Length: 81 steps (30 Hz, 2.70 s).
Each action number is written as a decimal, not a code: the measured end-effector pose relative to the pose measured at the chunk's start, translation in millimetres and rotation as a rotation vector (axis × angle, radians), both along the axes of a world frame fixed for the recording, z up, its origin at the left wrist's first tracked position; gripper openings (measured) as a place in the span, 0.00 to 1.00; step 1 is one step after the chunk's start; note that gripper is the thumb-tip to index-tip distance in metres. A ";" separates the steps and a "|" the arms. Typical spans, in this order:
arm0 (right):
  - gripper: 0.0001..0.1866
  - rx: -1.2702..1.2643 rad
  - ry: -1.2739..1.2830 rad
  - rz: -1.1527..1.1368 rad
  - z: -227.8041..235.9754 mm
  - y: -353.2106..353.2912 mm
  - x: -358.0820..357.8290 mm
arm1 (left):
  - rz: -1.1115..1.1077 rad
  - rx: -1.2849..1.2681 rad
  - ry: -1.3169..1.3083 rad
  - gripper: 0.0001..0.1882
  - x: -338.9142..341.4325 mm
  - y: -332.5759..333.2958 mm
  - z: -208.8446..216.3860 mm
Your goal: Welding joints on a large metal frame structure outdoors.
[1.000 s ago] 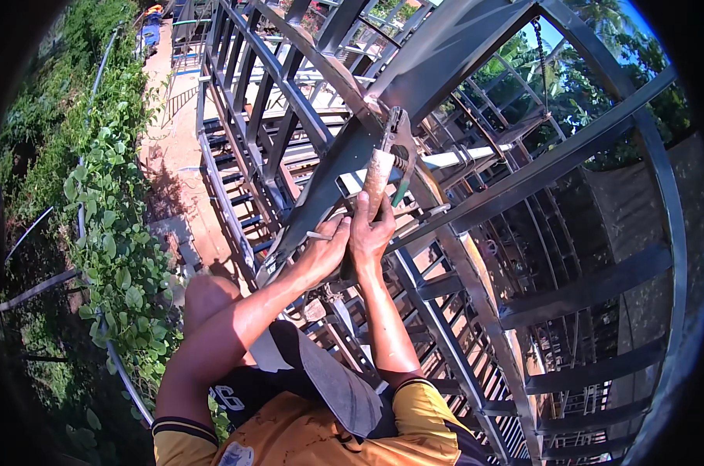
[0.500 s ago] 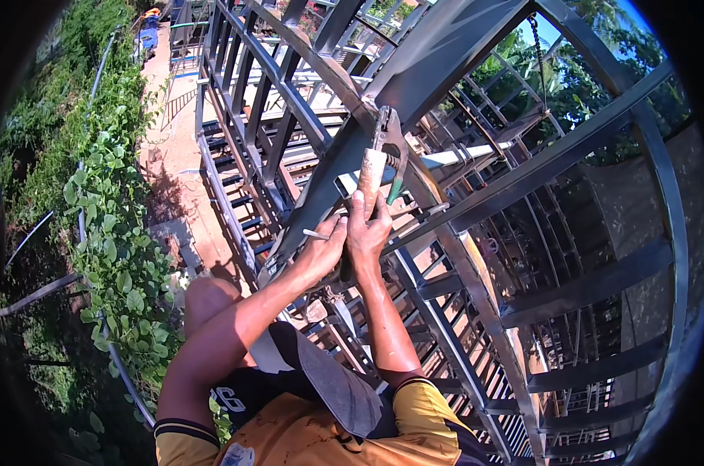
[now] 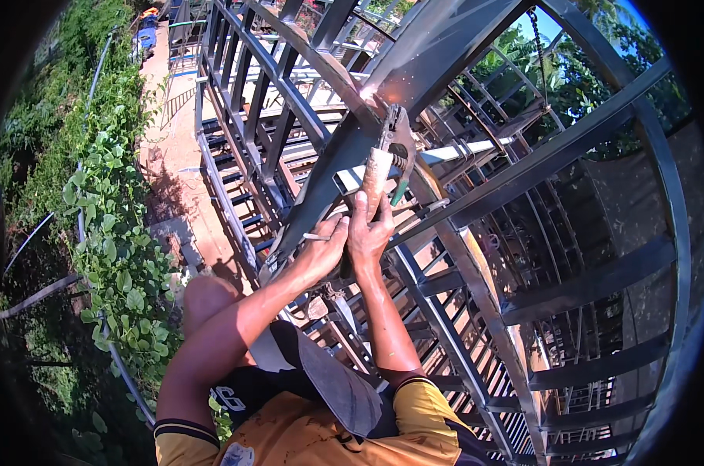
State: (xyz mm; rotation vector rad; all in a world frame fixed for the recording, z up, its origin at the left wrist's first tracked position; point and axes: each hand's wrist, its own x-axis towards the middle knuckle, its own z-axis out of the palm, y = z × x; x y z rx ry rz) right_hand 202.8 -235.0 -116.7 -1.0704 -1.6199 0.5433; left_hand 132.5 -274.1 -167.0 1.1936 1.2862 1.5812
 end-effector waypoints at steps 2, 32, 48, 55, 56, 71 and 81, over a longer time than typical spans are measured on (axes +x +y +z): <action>0.21 0.126 0.019 -0.047 -4.9 0.6 10.6 | -0.026 0.001 0.042 0.25 -1.2 -8.6 9.4; 0.30 -0.305 0.322 0.495 -12.5 -28.0 37.8 | -0.100 -0.115 0.743 0.11 -43.9 -58.2 46.5; 0.46 -0.227 0.225 0.682 -49.3 -40.0 0.1 | -0.131 0.152 1.067 0.04 -57.6 -81.4 42.4; 0.29 -0.365 0.151 0.480 -36.0 -42.7 -10.7 | -0.079 0.153 1.086 0.08 -69.8 -81.9 38.5; 0.29 -0.362 0.150 0.477 -35.0 -41.7 -10.6 | -0.076 0.080 1.070 0.11 -72.7 -82.4 43.2; 0.24 -0.150 0.172 0.249 -20.7 -31.7 -27.2 | -0.341 -0.055 -0.450 0.31 -41.2 -36.6 -0.5; 0.22 0.014 0.280 0.272 -1.0 -42.0 -45.3 | -0.178 0.038 -0.681 0.26 -39.6 -35.9 -6.2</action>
